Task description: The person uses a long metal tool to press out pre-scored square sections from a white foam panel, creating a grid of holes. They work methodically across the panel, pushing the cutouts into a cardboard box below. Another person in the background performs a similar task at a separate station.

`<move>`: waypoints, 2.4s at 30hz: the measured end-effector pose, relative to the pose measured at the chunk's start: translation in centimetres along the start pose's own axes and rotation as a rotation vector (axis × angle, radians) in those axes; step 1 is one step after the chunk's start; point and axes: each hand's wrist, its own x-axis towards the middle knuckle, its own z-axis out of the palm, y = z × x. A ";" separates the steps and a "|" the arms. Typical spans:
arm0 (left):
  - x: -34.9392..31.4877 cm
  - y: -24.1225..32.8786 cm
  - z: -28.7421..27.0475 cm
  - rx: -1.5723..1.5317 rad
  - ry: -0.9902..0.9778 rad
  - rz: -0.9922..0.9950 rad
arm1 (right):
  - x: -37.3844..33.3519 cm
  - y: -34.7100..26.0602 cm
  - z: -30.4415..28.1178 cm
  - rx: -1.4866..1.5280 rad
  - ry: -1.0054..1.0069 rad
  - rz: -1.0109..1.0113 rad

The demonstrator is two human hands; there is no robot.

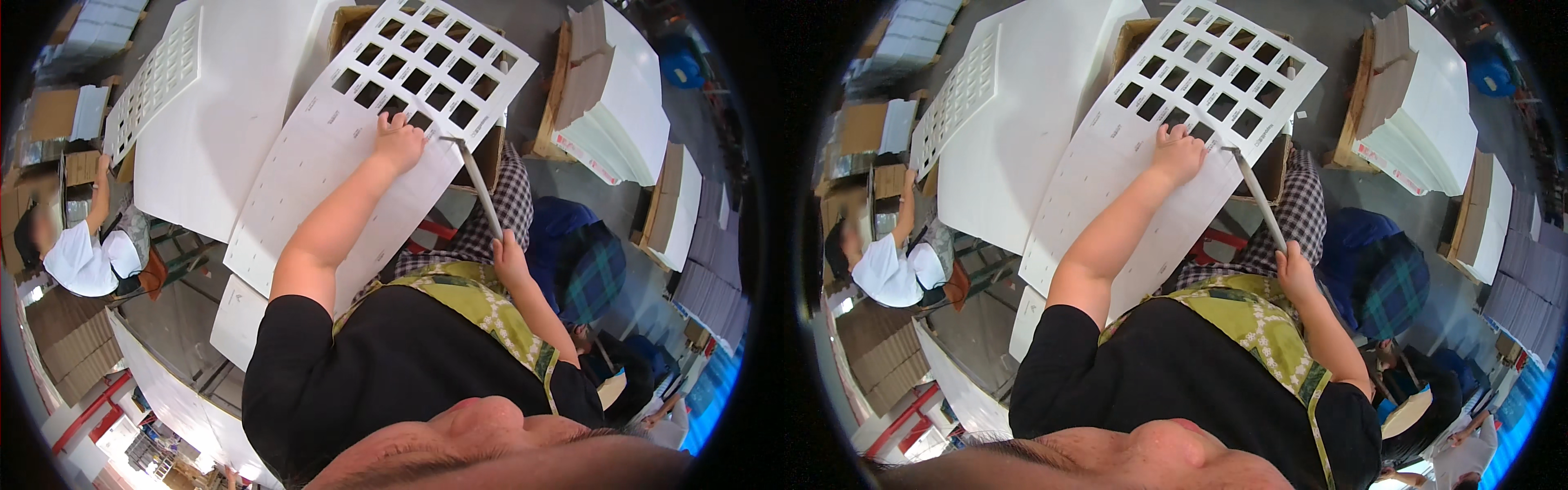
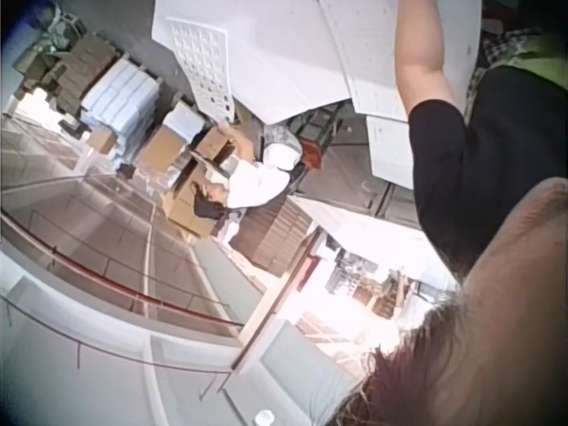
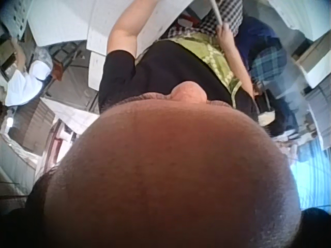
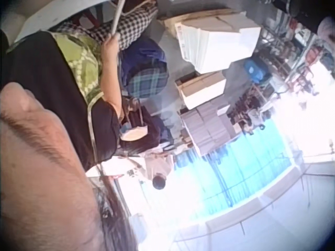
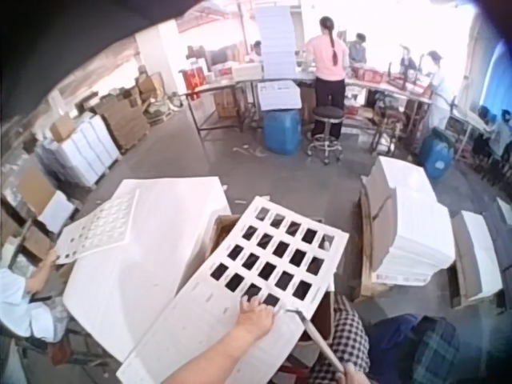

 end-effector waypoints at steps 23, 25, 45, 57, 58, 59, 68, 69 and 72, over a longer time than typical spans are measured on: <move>-0.3 0.5 -0.4 -0.099 0.177 -0.010 | 1.5 -4.1 -2.5 0.662 0.145 0.202; -0.4 0.3 -1.0 -0.228 0.200 -0.003 | 5.6 -3.4 -1.9 0.349 0.354 -0.068; -14.7 -22.2 -3.3 -0.228 0.069 -0.792 | 24.6 -3.4 -1.0 0.447 0.396 0.032; -2.7 -20.7 -4.9 -0.267 -0.006 -0.747 | 31.0 -2.1 -8.4 0.683 0.463 -0.002; -2.2 -20.8 -4.3 -0.254 -0.035 -0.771 | 31.3 -1.9 -8.5 0.719 0.438 0.021; -2.0 -20.7 -3.9 -0.247 -0.043 -0.786 | 31.5 -1.5 -8.3 0.707 0.429 0.067; -2.1 -20.9 -3.0 -0.151 0.024 -0.818 | 28.4 -1.2 -9.4 0.378 0.542 0.112; -1.7 -19.6 -3.5 -0.031 0.136 -0.789 | 27.0 -1.3 -9.7 0.277 0.567 0.104; -0.5 -15.9 -4.0 0.022 0.402 -0.410 | 20.9 -1.5 -9.2 0.389 0.415 -0.040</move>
